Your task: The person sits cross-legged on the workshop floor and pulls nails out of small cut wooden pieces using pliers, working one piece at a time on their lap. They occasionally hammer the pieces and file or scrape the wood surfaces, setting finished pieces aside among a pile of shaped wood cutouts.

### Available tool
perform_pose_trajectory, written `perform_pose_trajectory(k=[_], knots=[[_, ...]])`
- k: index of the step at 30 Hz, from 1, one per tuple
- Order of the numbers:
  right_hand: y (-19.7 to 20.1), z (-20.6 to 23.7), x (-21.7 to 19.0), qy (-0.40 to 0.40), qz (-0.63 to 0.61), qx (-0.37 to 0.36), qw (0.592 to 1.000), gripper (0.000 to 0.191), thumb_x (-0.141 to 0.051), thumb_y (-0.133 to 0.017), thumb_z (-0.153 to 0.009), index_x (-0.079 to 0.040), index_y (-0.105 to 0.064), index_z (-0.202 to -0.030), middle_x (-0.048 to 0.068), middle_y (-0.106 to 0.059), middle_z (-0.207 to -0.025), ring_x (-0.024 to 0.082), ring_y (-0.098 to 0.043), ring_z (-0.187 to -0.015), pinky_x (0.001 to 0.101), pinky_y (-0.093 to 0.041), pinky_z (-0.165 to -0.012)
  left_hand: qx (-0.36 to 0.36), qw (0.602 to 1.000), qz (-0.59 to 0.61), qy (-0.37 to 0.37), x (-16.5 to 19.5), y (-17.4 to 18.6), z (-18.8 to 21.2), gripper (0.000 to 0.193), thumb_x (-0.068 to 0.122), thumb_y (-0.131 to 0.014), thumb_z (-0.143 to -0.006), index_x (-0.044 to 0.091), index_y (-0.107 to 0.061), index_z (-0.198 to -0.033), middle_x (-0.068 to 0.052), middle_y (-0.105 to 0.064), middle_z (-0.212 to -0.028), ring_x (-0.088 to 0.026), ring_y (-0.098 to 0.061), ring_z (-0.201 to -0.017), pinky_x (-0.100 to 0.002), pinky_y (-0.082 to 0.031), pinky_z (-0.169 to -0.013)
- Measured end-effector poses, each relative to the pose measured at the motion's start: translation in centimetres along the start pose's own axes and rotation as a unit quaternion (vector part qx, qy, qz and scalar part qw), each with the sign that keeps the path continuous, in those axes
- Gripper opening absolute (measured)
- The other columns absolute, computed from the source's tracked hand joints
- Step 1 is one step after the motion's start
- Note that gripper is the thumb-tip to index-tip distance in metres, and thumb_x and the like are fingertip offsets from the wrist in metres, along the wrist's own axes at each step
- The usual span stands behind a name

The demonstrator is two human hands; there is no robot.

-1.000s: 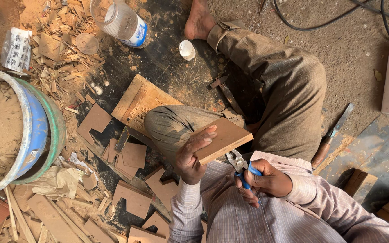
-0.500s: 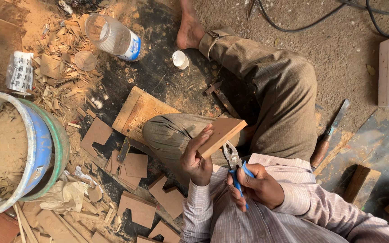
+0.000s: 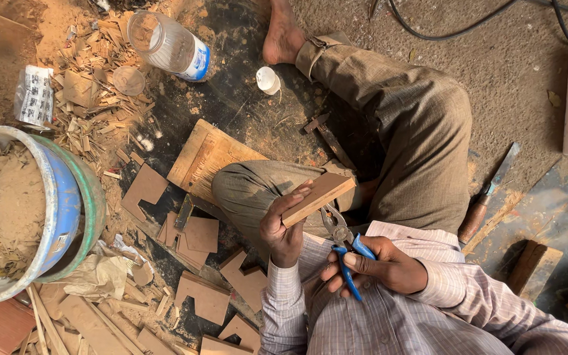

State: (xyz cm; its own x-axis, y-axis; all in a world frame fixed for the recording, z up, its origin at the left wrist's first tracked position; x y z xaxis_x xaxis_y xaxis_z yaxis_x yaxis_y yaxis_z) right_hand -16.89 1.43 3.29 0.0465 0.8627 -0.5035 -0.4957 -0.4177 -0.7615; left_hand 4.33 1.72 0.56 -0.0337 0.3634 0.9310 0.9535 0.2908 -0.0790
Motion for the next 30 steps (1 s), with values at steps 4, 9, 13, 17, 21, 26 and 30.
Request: perform_pose_trajectory(k=[4, 9, 13, 17, 21, 26, 30], knots=[[-0.1, -0.2, -0.3, -0.012, 0.003, 0.009, 1.000, 0.035, -0.021, -0.046, -0.105, 0.004, -0.057, -0.126, 0.020, -0.076, -0.117, 0.027, -0.078, -0.103, 0.0392, -0.067, -0.080, 0.002, 1.000, -0.011, -0.001, -0.3, 0.2, 0.2, 0.023, -0.005, -0.066, -0.100, 0.000, -0.061, -0.122, -0.017, -0.071, -0.124, -0.035, -0.069, -0.125, -0.051, -0.058, -0.111], [-0.1, -0.4, -0.3, -0.012, 0.005, 0.003, 1.000, 0.035, -0.022, -0.046, -0.105, 0.004, -0.057, -0.126, 0.020, -0.076, -0.115, 0.028, -0.078, -0.101, 0.0391, -0.067, -0.079, 0.001, 0.999, -0.033, -0.024, -0.4, 0.5, 0.3, 0.023, -0.003, -0.065, -0.099, 0.000, -0.063, -0.121, -0.017, -0.071, -0.123, -0.034, -0.069, -0.124, -0.050, -0.056, -0.107], [-0.2, -0.4, -0.2, -0.008, -0.003, -0.006, 1.000, 0.036, -0.023, -0.046, -0.105, 0.004, -0.057, -0.126, 0.021, -0.076, -0.115, 0.028, -0.078, -0.101, 0.0389, -0.067, -0.078, -0.003, 0.999, -0.037, -0.025, -0.5, 0.5, 0.4, 0.022, -0.002, -0.066, -0.099, 0.000, -0.063, -0.121, -0.017, -0.072, -0.122, -0.033, -0.069, -0.124, -0.050, -0.056, -0.108], [0.0, -0.4, 0.1, -0.006, -0.003, 0.004, 1.000, 0.036, -0.023, -0.046, -0.105, 0.004, -0.058, -0.125, 0.020, -0.076, -0.114, 0.028, -0.078, -0.102, 0.0395, -0.068, -0.079, 0.004, 0.999, -0.031, -0.019, -0.5, 0.3, 0.5, 0.023, -0.004, -0.068, -0.098, 0.000, -0.064, -0.121, -0.018, -0.071, -0.122, -0.034, -0.070, -0.123, -0.051, -0.056, -0.107], [0.3, -0.4, 0.3, 0.008, -0.009, -0.014, 1.000, 0.036, -0.023, -0.045, -0.107, 0.004, -0.058, -0.125, 0.019, -0.076, -0.112, 0.028, -0.078, -0.098, 0.0370, -0.066, -0.075, -0.001, 0.999, -0.036, -0.025, -0.3, 0.2, 0.4, 0.026, -0.003, -0.067, -0.098, 0.002, -0.063, -0.123, -0.017, -0.072, -0.123, -0.033, -0.069, -0.125, -0.050, -0.056, -0.108], [0.3, -0.4, 0.7, 0.019, 0.009, 0.003, 1.000, 0.035, -0.025, -0.045, -0.105, 0.003, -0.058, -0.121, 0.015, -0.075, -0.096, 0.027, -0.078, -0.081, 0.0342, -0.064, -0.064, -0.006, 0.997, -0.069, -0.018, 0.1, 0.3, 0.2, 0.025, -0.003, -0.067, -0.098, 0.002, -0.063, -0.122, -0.017, -0.072, -0.123, -0.033, -0.070, -0.125, -0.049, -0.056, -0.107], [0.0, -0.3, 1.0, 0.063, -0.072, -0.021, 0.995, 0.032, -0.023, -0.047, -0.108, 0.005, -0.058, -0.119, 0.010, -0.062, -0.085, 0.019, -0.063, -0.069, 0.0337, -0.058, -0.058, -0.011, 0.996, -0.092, -0.008, 0.6, 0.5, -0.1, 0.026, -0.007, -0.066, -0.095, 0.001, -0.064, -0.120, -0.016, -0.072, -0.120, -0.032, -0.071, -0.121, -0.047, -0.061, -0.107]])
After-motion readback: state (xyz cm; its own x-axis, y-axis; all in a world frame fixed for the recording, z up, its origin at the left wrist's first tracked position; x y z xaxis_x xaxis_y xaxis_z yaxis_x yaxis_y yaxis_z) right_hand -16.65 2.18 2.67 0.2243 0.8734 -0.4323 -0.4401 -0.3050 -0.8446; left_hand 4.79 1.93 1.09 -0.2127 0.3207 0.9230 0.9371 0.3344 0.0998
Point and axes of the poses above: each hand's wrist, its own z-axis away from the middle knuckle, its own y-axis out of the back of the hand, x = y × z, the point moved 2 cm from there along -z, towards the middle knuckle
